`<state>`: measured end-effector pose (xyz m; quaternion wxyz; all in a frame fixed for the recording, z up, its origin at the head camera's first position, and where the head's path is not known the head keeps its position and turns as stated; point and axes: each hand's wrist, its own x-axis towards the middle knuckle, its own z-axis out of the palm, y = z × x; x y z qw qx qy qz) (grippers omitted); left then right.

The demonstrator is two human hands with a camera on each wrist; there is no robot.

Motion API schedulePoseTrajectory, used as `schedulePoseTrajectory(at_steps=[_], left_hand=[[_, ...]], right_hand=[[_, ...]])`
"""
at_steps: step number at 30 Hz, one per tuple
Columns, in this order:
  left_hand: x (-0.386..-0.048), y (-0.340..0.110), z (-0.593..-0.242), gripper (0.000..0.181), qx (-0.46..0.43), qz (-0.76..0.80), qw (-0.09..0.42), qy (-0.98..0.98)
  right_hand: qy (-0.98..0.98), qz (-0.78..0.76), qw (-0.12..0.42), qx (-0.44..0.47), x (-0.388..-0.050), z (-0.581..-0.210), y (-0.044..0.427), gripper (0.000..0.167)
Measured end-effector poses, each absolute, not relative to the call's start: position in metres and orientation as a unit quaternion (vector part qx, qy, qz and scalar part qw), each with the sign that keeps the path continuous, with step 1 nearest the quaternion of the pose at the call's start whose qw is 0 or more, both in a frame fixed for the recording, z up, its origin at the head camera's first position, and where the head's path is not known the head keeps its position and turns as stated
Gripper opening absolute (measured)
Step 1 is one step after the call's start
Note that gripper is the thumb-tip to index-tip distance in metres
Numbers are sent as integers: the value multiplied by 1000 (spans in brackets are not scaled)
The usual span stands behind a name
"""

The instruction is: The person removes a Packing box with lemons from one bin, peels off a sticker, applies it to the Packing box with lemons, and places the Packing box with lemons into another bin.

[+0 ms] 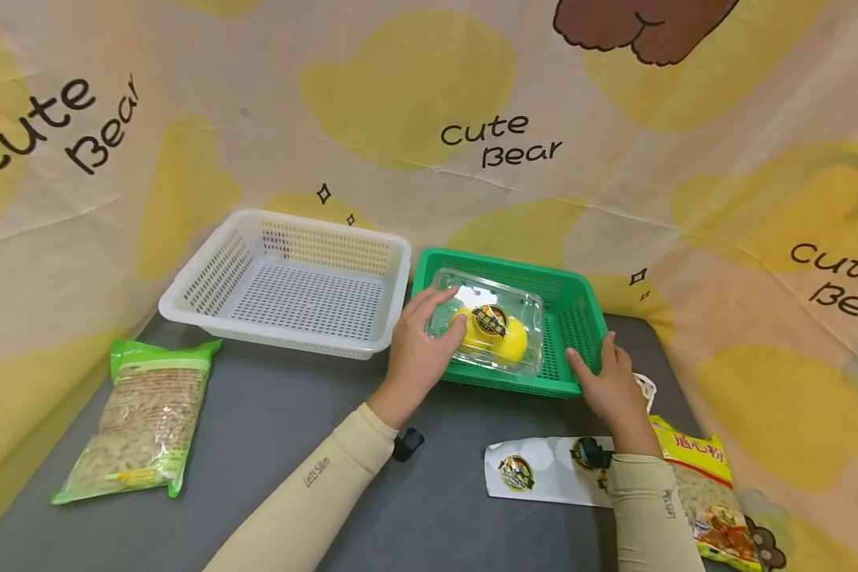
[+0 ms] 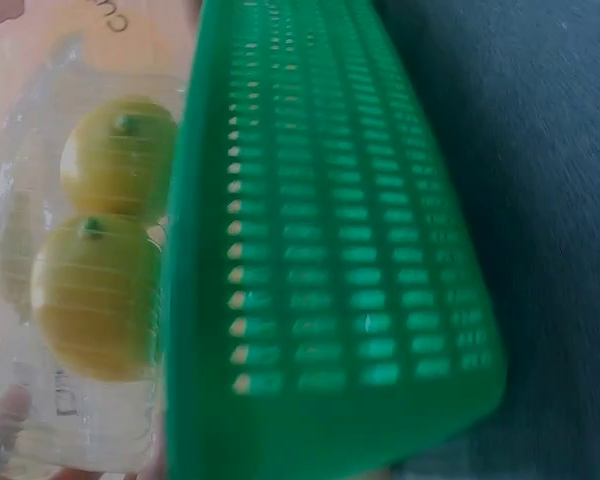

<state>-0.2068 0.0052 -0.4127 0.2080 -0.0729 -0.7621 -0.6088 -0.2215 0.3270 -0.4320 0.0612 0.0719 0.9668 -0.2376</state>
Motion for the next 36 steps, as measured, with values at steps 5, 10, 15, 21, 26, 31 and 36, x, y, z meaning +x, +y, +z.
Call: schedulePoseTrajectory(at_steps=[5, 10, 15, 21, 26, 31, 36], left_hand=[[-224, 24, -414, 46, -60, -598, 174, -780], [-236, 37, -415, 47, -47, -585, 142, -797], [-244, 46, -419, 49, -29, -584, 107, -804], [-256, 54, -426, 49, -13, -586, 79, -806], [-262, 55, -429, 50, -7, -588, 68, -806], [-266, 56, -430, 52, -11, -579, 49, -814], [-268, 56, -433, 52, -20, -559, 20, -828]], right_hand=[[967, -238, 59, 72, -220, -431, 329, 108], [967, -237, 58, 73, -219, -433, 330, 109], [968, -235, 53, 78, -219, -434, 329, 109], [966, -240, 49, 89, -221, -435, 326, 109], [966, -240, 47, 89, -222, -435, 324, 109], [967, -235, 43, 88, -222, -437, 325, 109], [967, -236, 40, 88, -222, -438, 326, 110]])
